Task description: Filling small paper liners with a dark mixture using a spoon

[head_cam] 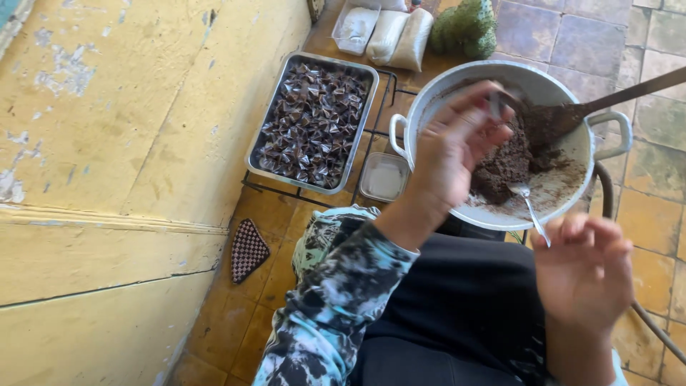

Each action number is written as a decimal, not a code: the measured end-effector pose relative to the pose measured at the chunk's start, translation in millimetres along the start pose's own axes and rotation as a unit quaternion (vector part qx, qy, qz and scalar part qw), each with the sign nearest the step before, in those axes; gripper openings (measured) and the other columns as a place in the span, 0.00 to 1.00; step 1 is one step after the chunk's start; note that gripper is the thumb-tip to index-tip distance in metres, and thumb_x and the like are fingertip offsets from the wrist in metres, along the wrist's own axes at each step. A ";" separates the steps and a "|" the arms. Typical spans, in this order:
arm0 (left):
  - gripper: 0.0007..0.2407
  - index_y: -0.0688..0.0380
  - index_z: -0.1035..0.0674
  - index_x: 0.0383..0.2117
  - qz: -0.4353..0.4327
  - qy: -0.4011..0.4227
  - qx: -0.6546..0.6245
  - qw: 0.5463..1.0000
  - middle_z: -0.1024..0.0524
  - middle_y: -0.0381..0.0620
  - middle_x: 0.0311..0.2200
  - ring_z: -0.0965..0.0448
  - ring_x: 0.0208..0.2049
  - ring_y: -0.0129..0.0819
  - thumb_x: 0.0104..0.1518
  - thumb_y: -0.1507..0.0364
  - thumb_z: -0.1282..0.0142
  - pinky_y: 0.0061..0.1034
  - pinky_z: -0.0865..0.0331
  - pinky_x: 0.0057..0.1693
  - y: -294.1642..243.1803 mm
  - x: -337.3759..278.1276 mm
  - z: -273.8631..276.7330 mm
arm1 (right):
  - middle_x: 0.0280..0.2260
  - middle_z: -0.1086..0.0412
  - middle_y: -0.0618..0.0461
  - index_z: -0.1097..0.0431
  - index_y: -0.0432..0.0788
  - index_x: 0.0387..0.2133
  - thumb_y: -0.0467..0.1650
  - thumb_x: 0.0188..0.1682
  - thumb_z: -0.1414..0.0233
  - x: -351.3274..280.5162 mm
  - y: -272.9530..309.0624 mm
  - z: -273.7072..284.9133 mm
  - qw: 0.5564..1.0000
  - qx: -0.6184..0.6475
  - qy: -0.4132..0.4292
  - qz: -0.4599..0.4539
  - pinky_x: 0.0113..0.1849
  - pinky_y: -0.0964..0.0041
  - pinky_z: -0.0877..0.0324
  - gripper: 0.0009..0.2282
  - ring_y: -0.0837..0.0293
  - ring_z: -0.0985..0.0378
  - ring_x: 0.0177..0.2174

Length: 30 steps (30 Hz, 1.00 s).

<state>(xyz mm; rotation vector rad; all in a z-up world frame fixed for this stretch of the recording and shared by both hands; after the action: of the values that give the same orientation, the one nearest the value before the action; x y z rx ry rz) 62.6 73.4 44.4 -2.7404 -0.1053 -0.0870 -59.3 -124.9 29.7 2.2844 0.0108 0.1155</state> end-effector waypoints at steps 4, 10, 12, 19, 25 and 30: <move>0.09 0.59 0.19 0.47 -0.046 0.023 0.060 0.997 0.20 0.53 0.47 0.19 0.45 0.40 0.64 0.82 0.45 0.28 0.21 0.52 -104.5 10.5 1.7 | 0.39 0.31 0.50 0.24 0.46 0.52 0.38 0.66 0.54 -36.3 -4.5 -8.3 0.991 0.055 0.123 -0.022 0.47 0.56 0.39 0.14 0.52 0.34 0.41; 0.10 0.67 0.22 0.47 -0.150 -0.272 0.185 0.932 0.20 0.57 0.37 0.18 0.36 0.40 0.62 0.84 0.51 0.26 0.19 0.44 -203.1 36.8 115.5 | 0.30 0.42 0.54 0.22 0.47 0.47 0.39 0.61 0.51 -38.0 -11.0 -5.9 0.986 0.083 0.125 -0.078 0.37 0.59 0.46 0.13 0.56 0.45 0.31; 0.13 0.74 0.24 0.50 -0.170 -0.375 0.155 0.898 0.21 0.64 0.41 0.19 0.35 0.43 0.60 0.85 0.52 0.29 0.18 0.43 -219.4 44.3 165.7 | 0.29 0.43 0.54 0.21 0.48 0.48 0.38 0.62 0.51 -28.9 -10.9 -10.7 0.981 0.091 0.142 -0.091 0.33 0.62 0.47 0.13 0.57 0.46 0.29; 0.09 0.69 0.24 0.45 -0.152 -0.498 0.106 0.847 0.25 0.62 0.37 0.20 0.31 0.42 0.61 0.83 0.55 0.34 0.18 0.41 -218.5 101.6 337.9 | 0.30 0.41 0.52 0.21 0.42 0.48 0.37 0.64 0.49 -20.4 -22.5 13.1 0.974 0.127 0.168 -0.088 0.34 0.60 0.42 0.13 0.55 0.42 0.30; 0.18 0.64 0.27 0.58 -0.066 -0.512 0.287 0.807 0.20 0.56 0.41 0.19 0.31 0.37 0.60 0.76 0.49 0.24 0.19 0.38 -222.7 128.8 310.1 | 0.28 0.36 0.51 0.20 0.42 0.46 0.37 0.63 0.45 -30.4 -21.0 53.5 0.968 0.160 0.178 -0.075 0.29 0.58 0.41 0.12 0.52 0.41 0.26; 0.09 0.54 0.22 0.45 0.001 -0.302 0.602 0.739 0.24 0.37 0.34 0.27 0.28 0.17 0.62 0.78 0.52 0.05 0.31 0.30 -180.7 112.7 226.9 | 0.26 0.38 0.53 0.20 0.45 0.39 0.33 0.59 0.55 -38.5 -12.8 68.5 0.979 0.146 0.118 -0.081 0.27 0.57 0.43 0.13 0.52 0.44 0.24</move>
<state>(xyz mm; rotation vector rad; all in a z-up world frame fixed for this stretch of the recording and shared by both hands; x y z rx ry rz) 169.7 334.7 -86.3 -1.3547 -0.2326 0.6513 -91.2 -169.8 -27.6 2.5382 0.3582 0.3184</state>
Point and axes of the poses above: each hand's wrist, its own x-axis towards the middle knuckle, its own z-axis out of the back of the hand, y = z × x, the point moved 3 cm from there along x, towards the middle knuckle
